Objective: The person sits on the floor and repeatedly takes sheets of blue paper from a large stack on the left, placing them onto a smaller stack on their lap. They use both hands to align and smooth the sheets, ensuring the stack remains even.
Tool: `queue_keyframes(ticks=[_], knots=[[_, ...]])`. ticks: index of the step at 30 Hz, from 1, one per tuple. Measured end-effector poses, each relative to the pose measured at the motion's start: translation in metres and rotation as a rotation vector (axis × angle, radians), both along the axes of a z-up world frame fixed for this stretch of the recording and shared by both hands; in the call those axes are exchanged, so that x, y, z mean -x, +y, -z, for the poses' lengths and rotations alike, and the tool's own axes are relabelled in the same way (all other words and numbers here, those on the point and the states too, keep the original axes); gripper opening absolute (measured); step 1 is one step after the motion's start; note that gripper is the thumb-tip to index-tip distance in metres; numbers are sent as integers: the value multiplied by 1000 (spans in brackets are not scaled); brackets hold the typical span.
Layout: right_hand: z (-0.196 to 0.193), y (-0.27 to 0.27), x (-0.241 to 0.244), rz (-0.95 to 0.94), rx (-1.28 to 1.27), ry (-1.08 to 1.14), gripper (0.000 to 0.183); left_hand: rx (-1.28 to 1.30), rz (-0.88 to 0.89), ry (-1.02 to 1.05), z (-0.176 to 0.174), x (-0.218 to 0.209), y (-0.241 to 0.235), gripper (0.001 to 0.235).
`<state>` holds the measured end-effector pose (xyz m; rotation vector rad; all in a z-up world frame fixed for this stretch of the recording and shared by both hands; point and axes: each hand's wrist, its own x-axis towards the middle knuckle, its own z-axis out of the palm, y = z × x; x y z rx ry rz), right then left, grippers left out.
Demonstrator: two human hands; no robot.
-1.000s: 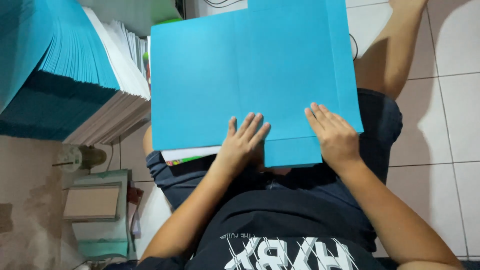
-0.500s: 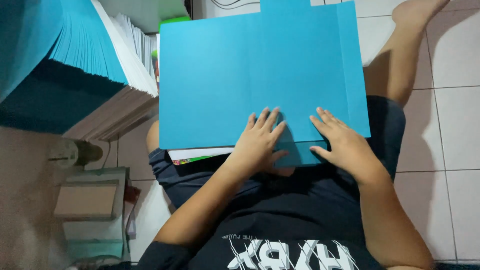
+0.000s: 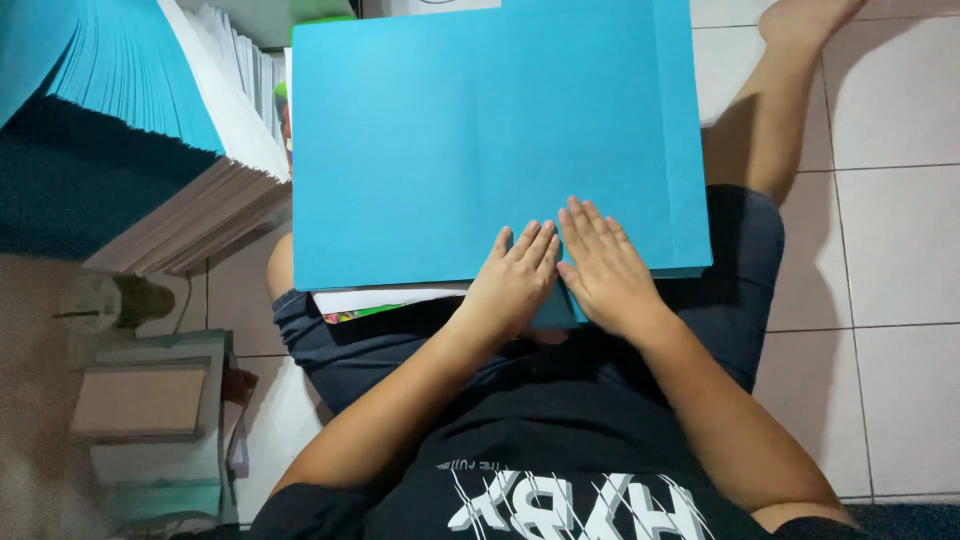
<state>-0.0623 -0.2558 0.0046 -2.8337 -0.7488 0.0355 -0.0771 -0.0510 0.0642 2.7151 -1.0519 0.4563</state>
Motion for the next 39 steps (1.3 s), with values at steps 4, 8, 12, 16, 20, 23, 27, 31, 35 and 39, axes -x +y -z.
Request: queue_keyframes(ticks=[4,8,12,16,20,23,27,31,35,39], knots=[[-11,-31,-10,244,1,65,71,-84,18,-5,6,0,-5,59],[-42,-46,-4,383,-85,57,74,-89,13,-14,-13,3,4,86],[-120,-56,16,678,-544,-57,50,11,-3,-14,-9,-4,25,154],[-107,-54,18,916,-972,448,60,115,-113,-191,-5,8,33,34],[-74,-20,24,447,-1187,457,76,79,-111,-1,-18,18,19,61],[-78,0,23,346,-856,545,67,28,-28,101,-32,21,13,76],[-19,-28,7,207,48,315,63,3,-16,16,-27,24,8,77],[-7,-28,-16,173,181,149,69,-35,-3,19,-20,24,3,90],[8,-35,-77,216,197,-18,72,-62,0,67,-22,19,-5,75],[12,-34,-110,251,135,-57,73,-83,-49,115,-26,20,-9,70]])
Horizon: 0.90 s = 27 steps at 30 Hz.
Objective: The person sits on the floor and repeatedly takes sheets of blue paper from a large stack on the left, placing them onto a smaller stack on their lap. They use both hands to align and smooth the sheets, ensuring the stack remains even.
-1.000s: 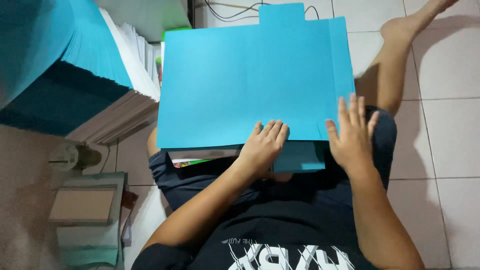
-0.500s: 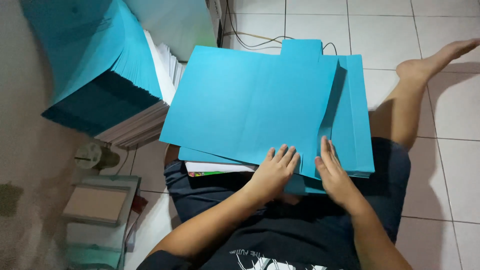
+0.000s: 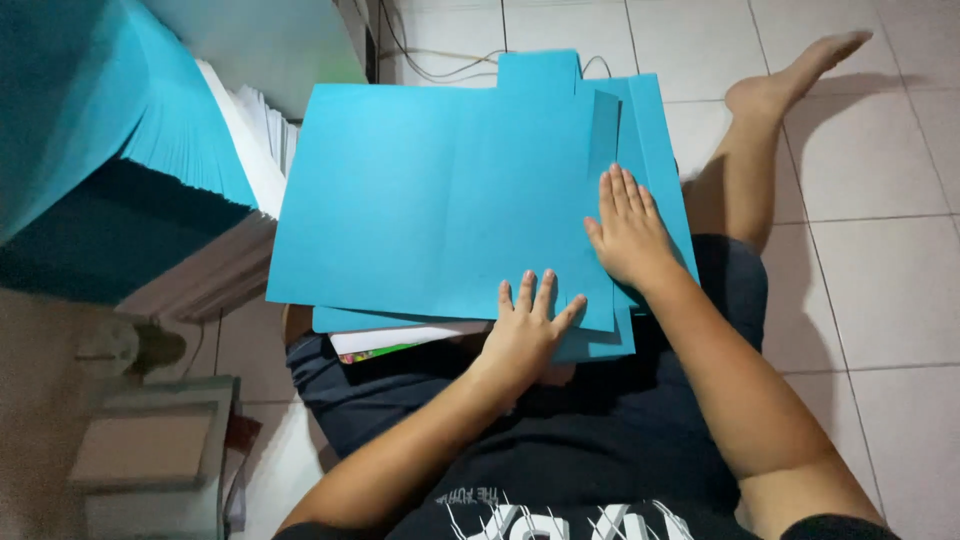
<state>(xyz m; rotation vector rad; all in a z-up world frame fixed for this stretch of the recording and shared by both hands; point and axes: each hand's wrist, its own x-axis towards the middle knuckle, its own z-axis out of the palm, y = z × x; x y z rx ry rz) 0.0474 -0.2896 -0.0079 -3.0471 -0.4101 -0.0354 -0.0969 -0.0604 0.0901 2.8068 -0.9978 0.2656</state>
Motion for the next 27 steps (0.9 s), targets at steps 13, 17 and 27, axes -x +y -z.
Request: queue_keyframes(ticks=[13,17,27], knots=[[-22,9,-56,70,-73,112,74,-2,8,63,68,-14,-7,78],[-41,15,-117,173,-100,253,68,-119,-11,64,98,-17,-12,133],[-38,17,-16,88,-140,268,70,-103,-11,83,65,-26,-34,136]])
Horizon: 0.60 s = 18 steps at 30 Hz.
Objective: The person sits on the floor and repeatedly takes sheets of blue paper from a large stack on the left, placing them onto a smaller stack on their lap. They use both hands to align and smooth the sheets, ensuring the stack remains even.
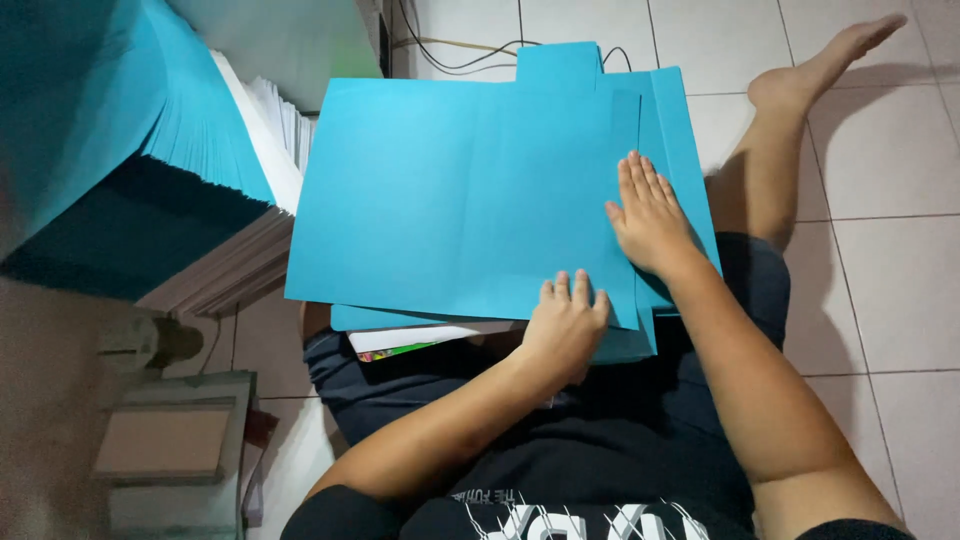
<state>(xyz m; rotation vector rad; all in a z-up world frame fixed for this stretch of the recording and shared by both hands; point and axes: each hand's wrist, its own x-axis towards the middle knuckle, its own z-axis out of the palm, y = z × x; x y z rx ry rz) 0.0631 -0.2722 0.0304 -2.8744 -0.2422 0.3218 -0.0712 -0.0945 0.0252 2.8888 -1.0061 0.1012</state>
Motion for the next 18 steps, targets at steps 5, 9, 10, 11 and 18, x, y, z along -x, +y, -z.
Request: queue_keyframes(ticks=[5,9,10,11,18], knots=[[-28,-44,51,349,-1003,-4,51,499,116,-231,-68,10,43,64],[-82,-55,100,587,-765,-3,68,972,346,-295,-152,58,79,12],[-79,-56,103,580,-770,0,68,967,340,-299,-153,65,86,12],[-76,-58,104,504,-845,-42,61,1020,415,-194,-154,73,95,22],[-59,-73,107,-87,-1321,-285,12,1483,31,-167,-133,54,138,12]])
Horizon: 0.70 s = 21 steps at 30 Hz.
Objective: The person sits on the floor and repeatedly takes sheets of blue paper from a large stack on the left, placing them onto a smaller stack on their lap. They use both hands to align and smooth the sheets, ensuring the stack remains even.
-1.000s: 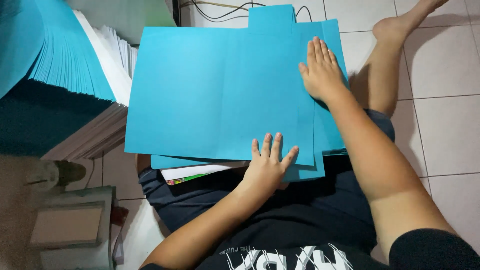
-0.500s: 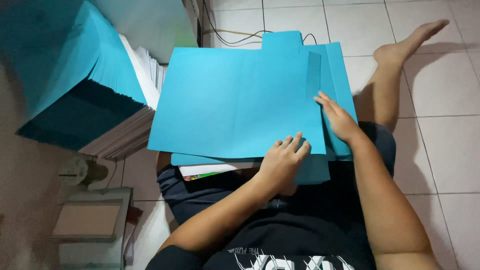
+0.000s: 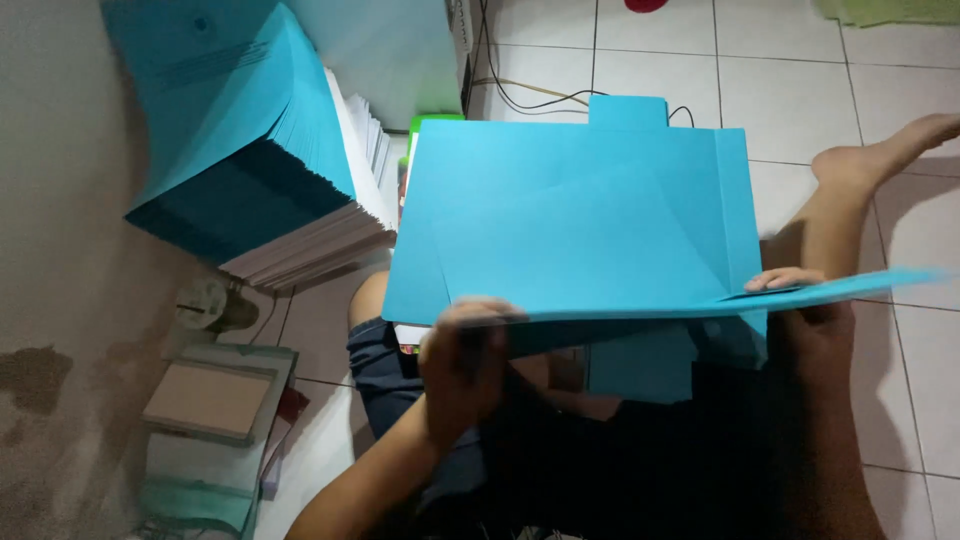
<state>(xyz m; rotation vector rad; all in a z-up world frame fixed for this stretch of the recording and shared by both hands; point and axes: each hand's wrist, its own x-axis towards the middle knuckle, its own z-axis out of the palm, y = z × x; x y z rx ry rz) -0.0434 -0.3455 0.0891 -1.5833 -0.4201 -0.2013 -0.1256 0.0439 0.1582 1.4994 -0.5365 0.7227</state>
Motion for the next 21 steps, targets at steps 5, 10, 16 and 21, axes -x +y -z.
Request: queue_keyframes(ticks=[5,10,16,21], knots=[[-1,54,-73,381,623,213,56,67,-404,474,65,-120,32,18],[104,57,-111,378,953,-144,65,-92,-597,559,170,-168,49,10],[102,72,-101,507,1263,-203,51,-750,-716,514,109,-108,4,110],[74,112,-76,224,1427,-285,61,-1185,-302,497,143,-73,-44,62]])
